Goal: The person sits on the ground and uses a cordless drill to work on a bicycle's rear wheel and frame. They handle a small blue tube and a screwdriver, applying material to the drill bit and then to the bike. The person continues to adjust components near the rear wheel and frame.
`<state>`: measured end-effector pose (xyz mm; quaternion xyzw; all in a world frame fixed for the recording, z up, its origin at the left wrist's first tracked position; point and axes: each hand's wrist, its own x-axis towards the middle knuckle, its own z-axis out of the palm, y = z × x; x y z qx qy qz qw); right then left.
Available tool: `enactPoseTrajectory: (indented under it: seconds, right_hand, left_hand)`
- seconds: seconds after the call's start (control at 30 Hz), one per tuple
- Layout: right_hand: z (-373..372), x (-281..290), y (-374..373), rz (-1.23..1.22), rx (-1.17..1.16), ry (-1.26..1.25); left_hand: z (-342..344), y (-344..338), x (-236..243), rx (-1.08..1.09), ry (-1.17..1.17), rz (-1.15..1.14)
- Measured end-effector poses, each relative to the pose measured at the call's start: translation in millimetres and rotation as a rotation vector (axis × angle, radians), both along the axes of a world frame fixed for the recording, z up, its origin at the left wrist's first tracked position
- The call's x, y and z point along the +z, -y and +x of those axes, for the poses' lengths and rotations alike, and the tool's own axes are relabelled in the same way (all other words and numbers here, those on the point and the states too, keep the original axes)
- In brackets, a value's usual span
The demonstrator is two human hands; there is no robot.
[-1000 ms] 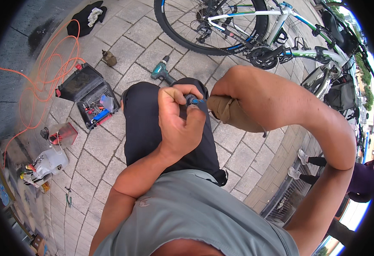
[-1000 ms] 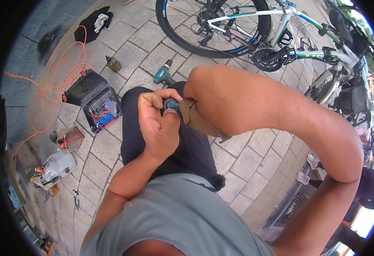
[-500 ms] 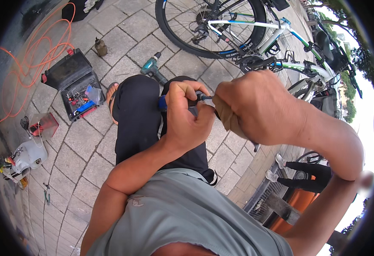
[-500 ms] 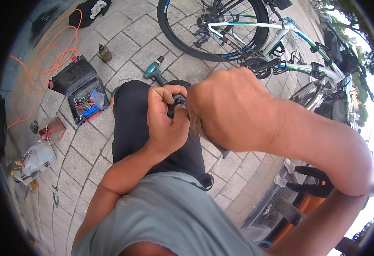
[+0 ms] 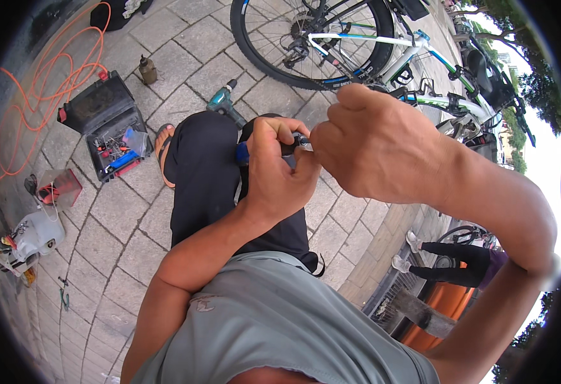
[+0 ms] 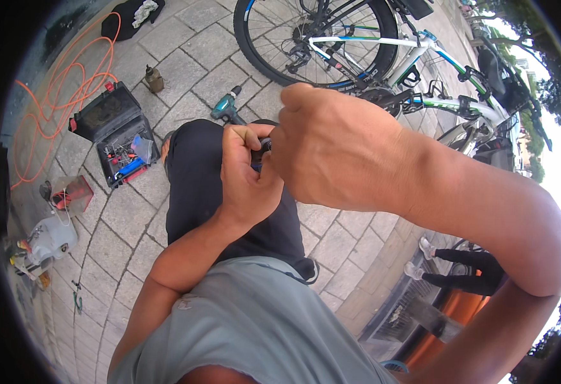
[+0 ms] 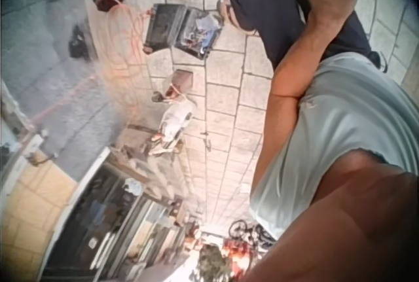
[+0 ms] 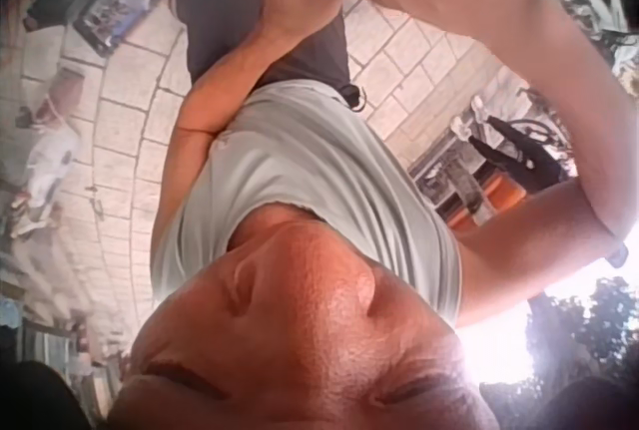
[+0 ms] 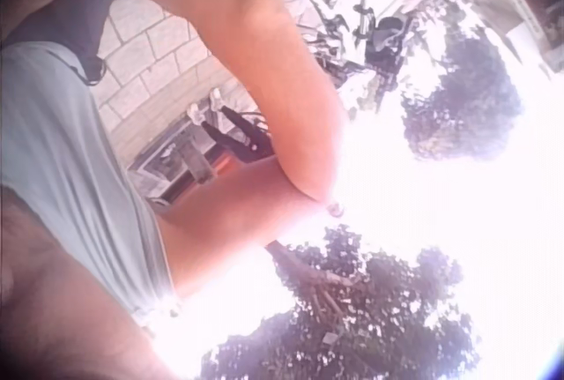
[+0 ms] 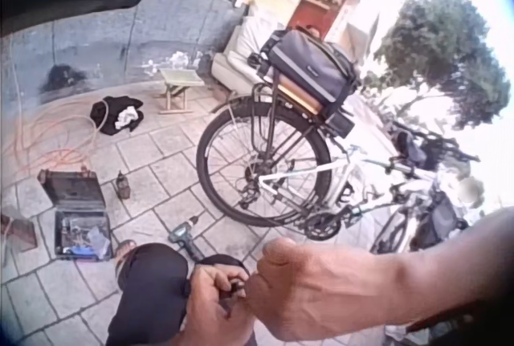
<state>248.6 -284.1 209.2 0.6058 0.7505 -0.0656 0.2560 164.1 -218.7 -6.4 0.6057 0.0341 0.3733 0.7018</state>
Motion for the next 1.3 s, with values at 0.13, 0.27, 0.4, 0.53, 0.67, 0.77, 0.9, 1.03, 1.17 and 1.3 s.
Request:
enactPoseTrajectory:
  seconds: [0.13, 0.27, 0.4, 0.53, 0.67, 0.77, 0.9, 1.03, 1.17, 1.3]
  right_hand:
    - [2.7, -1.3, -3.1, -0.188, -1.045, -0.356]
    - [24.7, -25.3, 29.2, 0.244, -0.671, -0.508]
    - [-8.5, 24.0, 4.1, 0.106, -0.805, -0.271]
    - [-5.7, 16.8, 18.2, 0.286, -0.882, -0.356]
    - [-0.2, -12.6, 48.2, 0.369, -1.078, -0.510]
    - [3.7, -31.2, 62.2, 0.396, -1.252, -0.676]
    - [10.8, -65.9, 92.9, 0.519, -1.353, -0.904]
    - [4.5, -116.3, 106.9, 0.752, -1.457, -1.280]
    - [-14.0, -171.8, 78.0, 0.924, -1.426, -1.562]
    - [-24.2, -233.5, 39.7, 1.073, -1.251, -1.775]
  left_hand:
    - [-6.9, 0.1, 5.1, -0.064, -0.072, 0.010]
    - [-10.0, -1.5, 5.8, -0.077, -0.071, 0.001]
    - [-6.8, 3.5, 5.0, -0.093, -0.019, -0.042]
    - [-7.3, -1.0, 8.4, -0.084, -0.039, -0.075]
    - [-10.9, -5.0, 12.6, -0.163, -0.061, -0.135]
    - [-9.4, -12.7, 7.9, -0.126, 0.034, 0.053]
    - [-11.3, -18.8, 3.1, -0.171, 0.037, 0.040]
    - [-8.4, -27.3, -15.1, -0.131, -0.159, 0.262]
    - [3.3, -48.6, -16.6, -0.124, -0.267, 0.080]
    - [17.5, -99.6, 12.7, -0.378, 0.003, -0.239]
